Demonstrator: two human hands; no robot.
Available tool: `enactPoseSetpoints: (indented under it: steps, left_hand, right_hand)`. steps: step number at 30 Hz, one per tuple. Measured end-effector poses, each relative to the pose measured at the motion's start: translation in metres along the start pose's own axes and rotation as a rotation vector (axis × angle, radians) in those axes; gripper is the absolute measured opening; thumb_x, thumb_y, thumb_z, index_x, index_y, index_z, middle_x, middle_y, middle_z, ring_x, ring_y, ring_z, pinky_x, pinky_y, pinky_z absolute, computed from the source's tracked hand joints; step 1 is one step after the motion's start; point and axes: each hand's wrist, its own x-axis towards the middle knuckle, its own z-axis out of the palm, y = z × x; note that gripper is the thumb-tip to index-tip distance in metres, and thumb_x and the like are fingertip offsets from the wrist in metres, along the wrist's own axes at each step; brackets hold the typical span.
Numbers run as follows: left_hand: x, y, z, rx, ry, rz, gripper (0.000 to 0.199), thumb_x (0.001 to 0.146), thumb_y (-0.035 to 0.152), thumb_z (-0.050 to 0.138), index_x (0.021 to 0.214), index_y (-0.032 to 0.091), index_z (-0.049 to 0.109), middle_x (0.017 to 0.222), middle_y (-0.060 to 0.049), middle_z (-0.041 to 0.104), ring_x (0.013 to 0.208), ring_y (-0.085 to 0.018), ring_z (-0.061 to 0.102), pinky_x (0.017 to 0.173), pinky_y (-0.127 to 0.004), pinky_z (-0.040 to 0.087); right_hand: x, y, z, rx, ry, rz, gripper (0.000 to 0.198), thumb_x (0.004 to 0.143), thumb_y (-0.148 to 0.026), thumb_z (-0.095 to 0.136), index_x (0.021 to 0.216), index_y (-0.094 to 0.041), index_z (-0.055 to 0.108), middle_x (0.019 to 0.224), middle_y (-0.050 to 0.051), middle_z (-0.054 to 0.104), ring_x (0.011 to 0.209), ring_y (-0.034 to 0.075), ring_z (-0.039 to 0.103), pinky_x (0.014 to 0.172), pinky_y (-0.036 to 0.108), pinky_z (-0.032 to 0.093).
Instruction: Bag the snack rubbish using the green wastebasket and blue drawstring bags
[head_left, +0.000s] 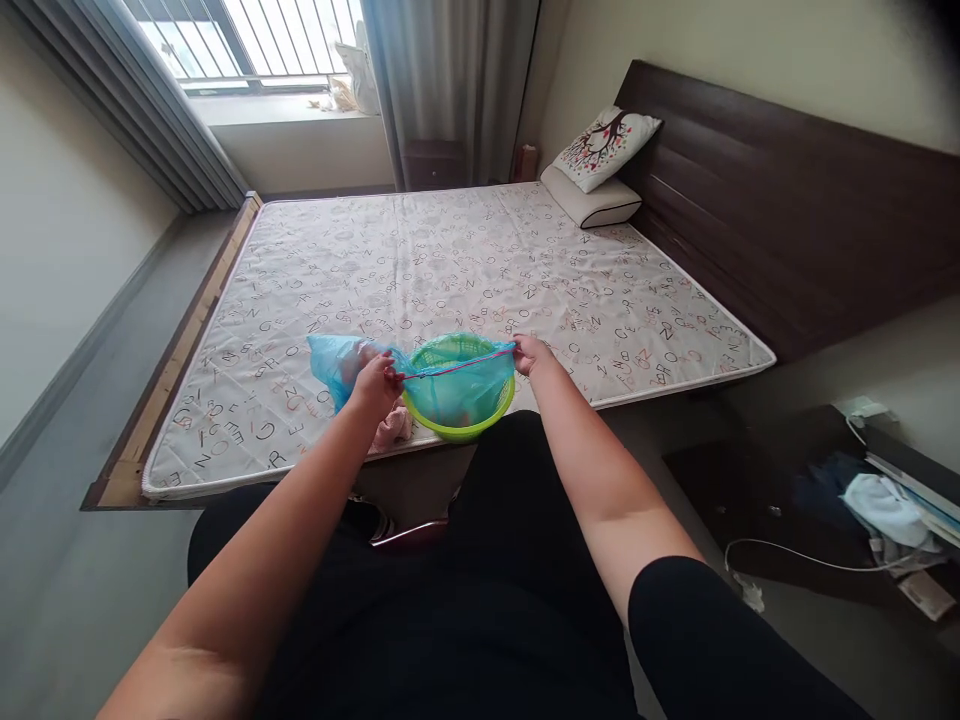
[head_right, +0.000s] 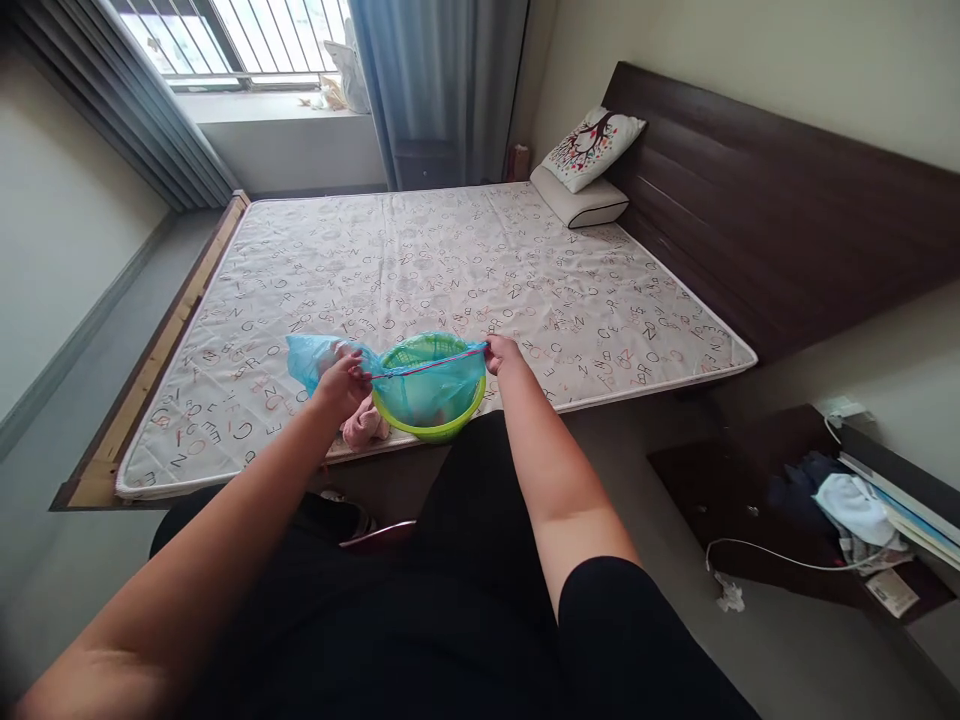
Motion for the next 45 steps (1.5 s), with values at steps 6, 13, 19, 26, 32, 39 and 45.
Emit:
enactPoseSetpoints:
  steps: [6, 13, 19, 26, 32, 39, 45]
  left_hand:
    - [-0.037, 0.043, 0.007, 0.253, -0.18, 0.343, 0.043, 0.072, 0.019, 0.075, 0.115, 0.015, 0.072, 0.061, 0.003, 0.061, 0.051, -0.01, 0.055, 0.049, -0.019, 0.045]
    - [-0.089, 0.052, -0.028, 0.082, -0.096, 0.481, 0.015, 0.073, 0.021, 0.077, 0.087, 0.017, 0.072, 0.056, 0.003, 0.057, 0.057, -0.013, 0.063, 0.059, -0.022, 0.057]
    - [-0.096, 0.031, -0.039, 0.138, -0.123, 0.401, 0.03, 0.074, 0.02, 0.076, 0.103, 0.018, 0.074, 0.064, 0.002, 0.063, 0.051, -0.011, 0.059, 0.05, -0.02, 0.051]
    - [-0.115, 0.014, -0.036, 0.204, -0.149, 0.326, 0.059, 0.075, 0.025, 0.078, 0.132, 0.02, 0.065, 0.073, 0.001, 0.069, 0.045, -0.011, 0.057, 0.044, -0.022, 0.046]
    - [-0.125, 0.006, -0.039, 0.198, -0.16, 0.298, 0.061, 0.072, 0.028, 0.082, 0.13, 0.02, 0.065, 0.072, 0.002, 0.068, 0.044, -0.012, 0.057, 0.043, -0.023, 0.044]
    - [-0.131, 0.007, -0.042, 0.067, -0.177, 0.323, 0.057, 0.075, 0.024, 0.077, 0.131, 0.024, 0.067, 0.07, 0.002, 0.066, 0.054, -0.015, 0.063, 0.052, -0.026, 0.052]
    - [-0.13, 0.023, -0.051, -0.101, -0.232, 0.348, 0.024, 0.077, 0.027, 0.076, 0.101, 0.029, 0.075, 0.057, 0.004, 0.051, 0.079, -0.021, 0.071, 0.083, -0.038, 0.06]
  right_hand:
    - [-0.024, -0.042, -0.004, -0.136, -0.058, -0.17, 0.025, 0.079, -0.002, 0.068, 0.098, -0.018, 0.065, 0.095, 0.002, 0.067, 0.075, 0.012, 0.062, 0.065, 0.024, 0.054]
    - [-0.088, -0.024, -0.043, -0.614, 0.079, -0.362, 0.019, 0.078, -0.009, 0.068, 0.093, -0.02, 0.07, 0.095, 0.005, 0.071, 0.077, 0.016, 0.06, 0.069, 0.03, 0.05]
    - [-0.111, 0.005, -0.005, -0.608, -0.01, -0.427, 0.011, 0.09, -0.023, 0.063, 0.096, -0.022, 0.072, 0.093, 0.004, 0.072, 0.077, 0.017, 0.063, 0.084, 0.034, 0.053]
    - [-0.099, 0.034, 0.051, -0.573, -0.122, -0.387, 0.04, 0.1, -0.032, 0.053, 0.139, -0.028, 0.063, 0.097, 0.004, 0.07, 0.079, 0.02, 0.066, 0.083, 0.036, 0.056]
    - [-0.079, 0.049, 0.046, -1.04, -0.28, -0.553, 0.047, 0.086, -0.007, 0.061, 0.129, -0.023, 0.074, 0.122, 0.012, 0.062, 0.111, 0.027, 0.062, 0.108, 0.041, 0.049]
    - [-0.093, 0.06, 0.034, -1.072, -0.339, -0.75, 0.016, 0.089, -0.014, 0.07, 0.101, -0.021, 0.077, 0.125, 0.012, 0.061, 0.125, 0.028, 0.057, 0.115, 0.044, 0.044]
    - [-0.111, 0.04, 0.008, -0.898, -0.144, -0.707, 0.025, 0.105, -0.025, 0.053, 0.112, -0.028, 0.076, 0.122, 0.01, 0.067, 0.116, 0.026, 0.064, 0.107, 0.039, 0.051]
